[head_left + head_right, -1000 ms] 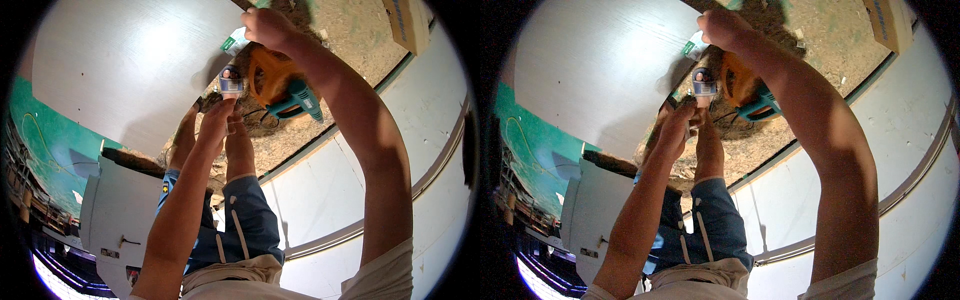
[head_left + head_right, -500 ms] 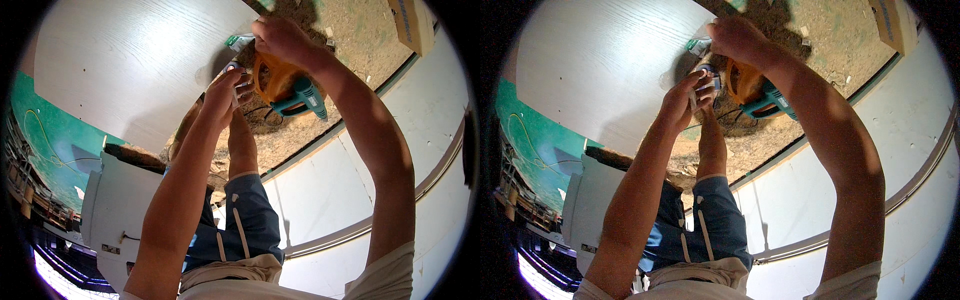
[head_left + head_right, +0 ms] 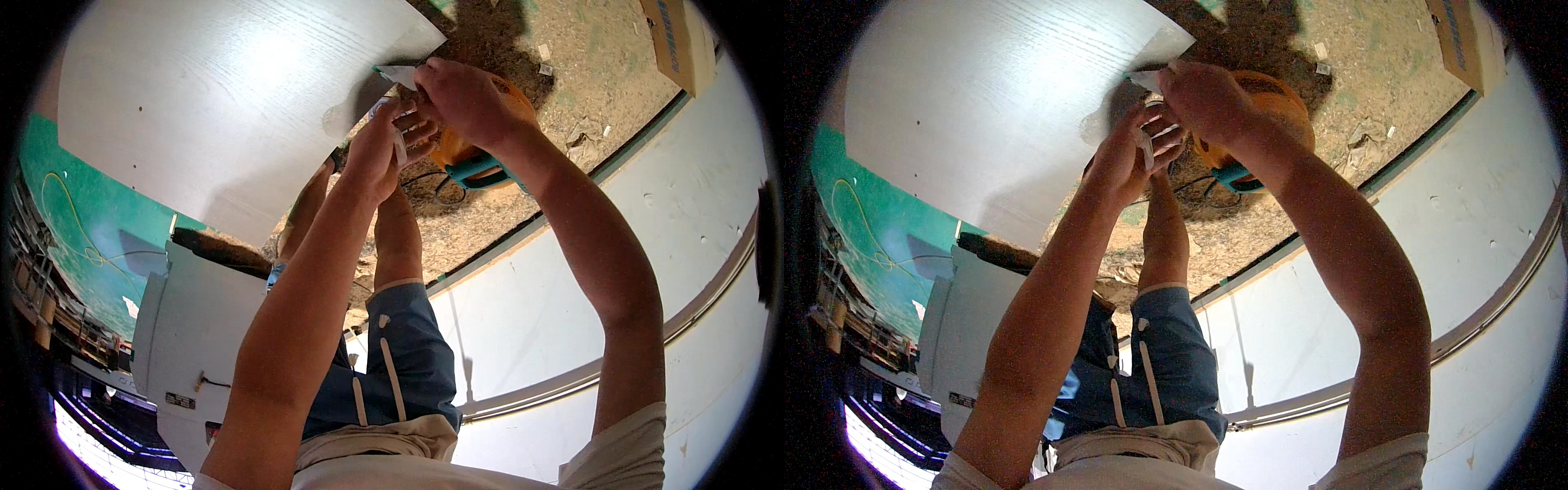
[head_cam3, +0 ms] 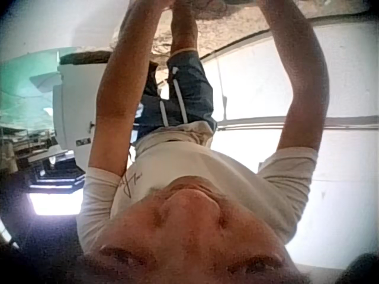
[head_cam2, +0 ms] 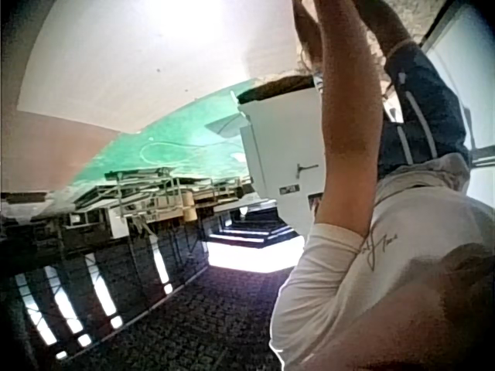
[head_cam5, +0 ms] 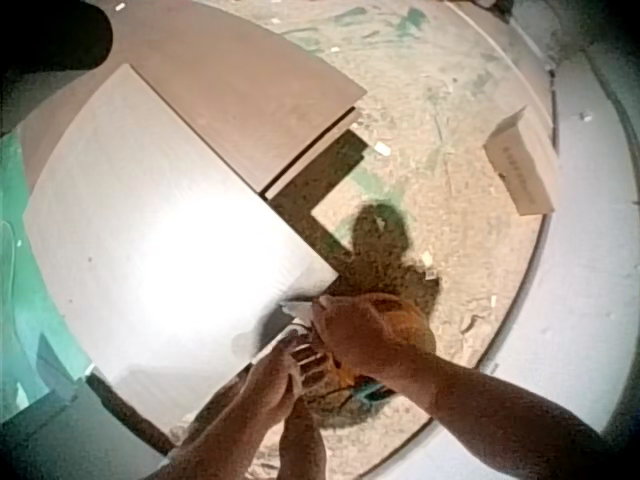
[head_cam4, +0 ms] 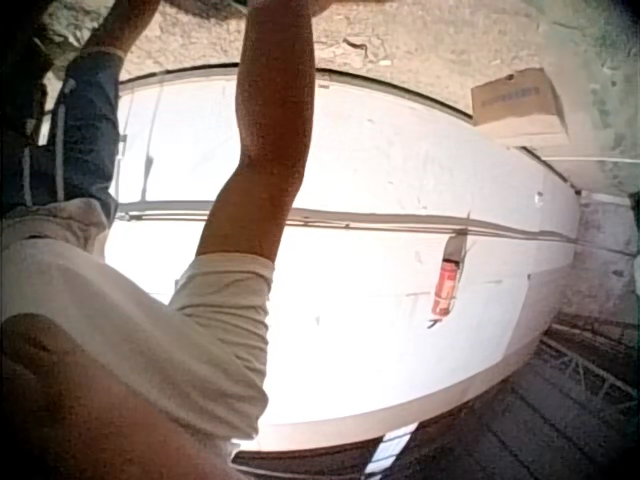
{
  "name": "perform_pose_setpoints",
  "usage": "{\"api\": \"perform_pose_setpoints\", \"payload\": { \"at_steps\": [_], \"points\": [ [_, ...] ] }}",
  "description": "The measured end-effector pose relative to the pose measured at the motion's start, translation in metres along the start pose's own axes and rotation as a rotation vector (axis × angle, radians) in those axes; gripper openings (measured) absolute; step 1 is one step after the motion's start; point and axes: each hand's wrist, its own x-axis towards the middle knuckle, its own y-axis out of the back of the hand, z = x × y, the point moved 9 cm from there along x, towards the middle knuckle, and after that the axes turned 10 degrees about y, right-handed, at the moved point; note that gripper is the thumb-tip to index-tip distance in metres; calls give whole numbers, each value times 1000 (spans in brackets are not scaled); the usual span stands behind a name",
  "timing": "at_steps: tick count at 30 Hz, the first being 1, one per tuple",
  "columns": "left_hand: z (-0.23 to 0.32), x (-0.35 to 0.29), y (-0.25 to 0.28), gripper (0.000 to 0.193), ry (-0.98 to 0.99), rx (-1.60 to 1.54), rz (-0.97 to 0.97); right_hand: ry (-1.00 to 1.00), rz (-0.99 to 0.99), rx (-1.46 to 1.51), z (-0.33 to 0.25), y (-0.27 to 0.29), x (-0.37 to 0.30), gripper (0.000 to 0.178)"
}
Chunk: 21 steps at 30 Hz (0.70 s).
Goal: The person prepares a large flat panel by using a yellow air blower to clean its surface. They then use a blue heat gun to apply heat to the panel's edge and use a scraper to remove a sticker. Finally, they attach a small metal bracket to the panel.
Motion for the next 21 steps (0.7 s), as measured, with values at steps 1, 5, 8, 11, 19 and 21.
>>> {"api": "perform_pose_setpoints", "payload": {
  "at_steps": [1,5,8,11,19,21],
  "points": [
    [0,0,-1,42,-9,-18,-8,-5,1,-1,-2,-1,-2,31],
    [4,9,10,45,-31,-85,50,-88,-117,86,-18,-5,-3,36],
    [5,20,16,46,-36,-193,7,-63,-123,147,-33,-8,-6,34],
    [1,24,23,46,-6,-308,-22,-42,-79,205,-56,-7,-17,28],
    [-39,-8,32,51,60,-181,-28,-7,232,460,-116,34,-52,26],
    [-55,-14,39,56,115,-565,-159,-40,362,505,-129,44,-59,23]
  ]
}}
